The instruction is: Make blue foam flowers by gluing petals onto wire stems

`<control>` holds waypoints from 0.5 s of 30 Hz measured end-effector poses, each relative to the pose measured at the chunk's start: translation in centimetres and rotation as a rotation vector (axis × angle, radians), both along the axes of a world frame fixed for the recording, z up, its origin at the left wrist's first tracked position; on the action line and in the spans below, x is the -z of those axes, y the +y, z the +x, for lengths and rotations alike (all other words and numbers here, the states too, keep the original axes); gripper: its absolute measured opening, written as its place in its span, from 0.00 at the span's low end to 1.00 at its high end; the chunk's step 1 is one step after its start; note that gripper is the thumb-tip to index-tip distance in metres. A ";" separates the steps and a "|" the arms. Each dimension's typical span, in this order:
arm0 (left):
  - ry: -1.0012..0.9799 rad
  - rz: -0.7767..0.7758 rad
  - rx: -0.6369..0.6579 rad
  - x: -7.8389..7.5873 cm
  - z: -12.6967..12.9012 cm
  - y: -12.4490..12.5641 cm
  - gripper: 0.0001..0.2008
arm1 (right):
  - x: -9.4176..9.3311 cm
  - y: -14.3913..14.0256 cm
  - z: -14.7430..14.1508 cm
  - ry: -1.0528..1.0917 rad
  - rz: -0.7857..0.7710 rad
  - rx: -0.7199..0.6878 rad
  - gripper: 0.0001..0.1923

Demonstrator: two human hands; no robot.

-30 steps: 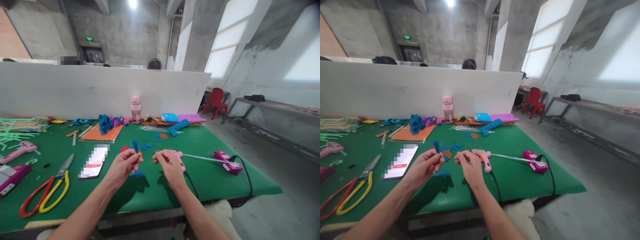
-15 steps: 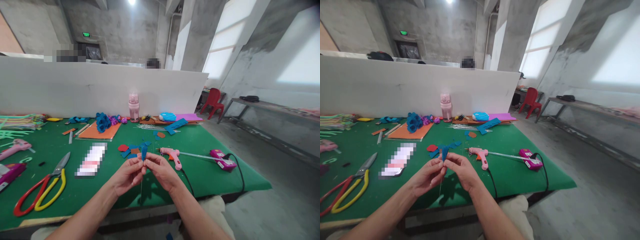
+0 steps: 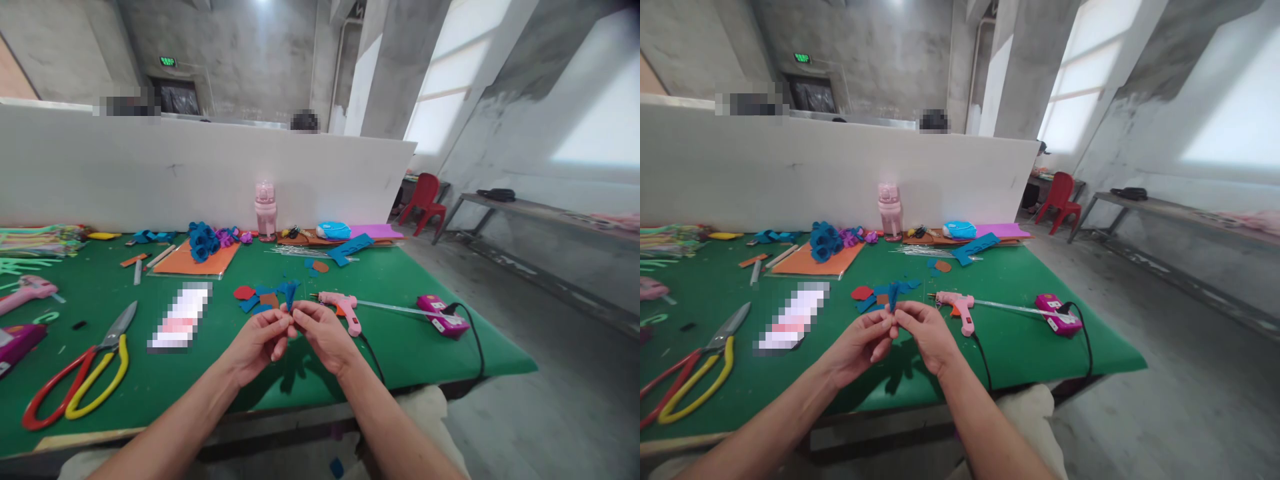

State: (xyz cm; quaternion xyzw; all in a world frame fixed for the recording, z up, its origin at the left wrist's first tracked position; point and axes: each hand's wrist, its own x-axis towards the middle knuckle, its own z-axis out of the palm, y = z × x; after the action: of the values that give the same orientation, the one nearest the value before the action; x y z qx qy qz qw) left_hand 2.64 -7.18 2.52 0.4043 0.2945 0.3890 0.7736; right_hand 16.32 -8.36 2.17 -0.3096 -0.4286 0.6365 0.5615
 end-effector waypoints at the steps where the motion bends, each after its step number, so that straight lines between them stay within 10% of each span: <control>1: -0.006 -0.001 -0.008 -0.1 0.0 0.0 0.09 | 0.0 0.1 0.0 0.042 -0.020 0.009 0.09; 15: 0.019 0.008 -0.054 0.7 -0.4 0.5 0.08 | 0.6 1.0 0.7 -0.037 -0.076 0.284 0.07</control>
State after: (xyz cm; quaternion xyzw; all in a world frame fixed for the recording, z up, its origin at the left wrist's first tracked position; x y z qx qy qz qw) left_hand 2.26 -6.66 1.78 0.4029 0.3112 0.4068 0.7585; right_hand 17.03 -7.38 1.59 -0.3998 -0.3664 0.5605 0.6259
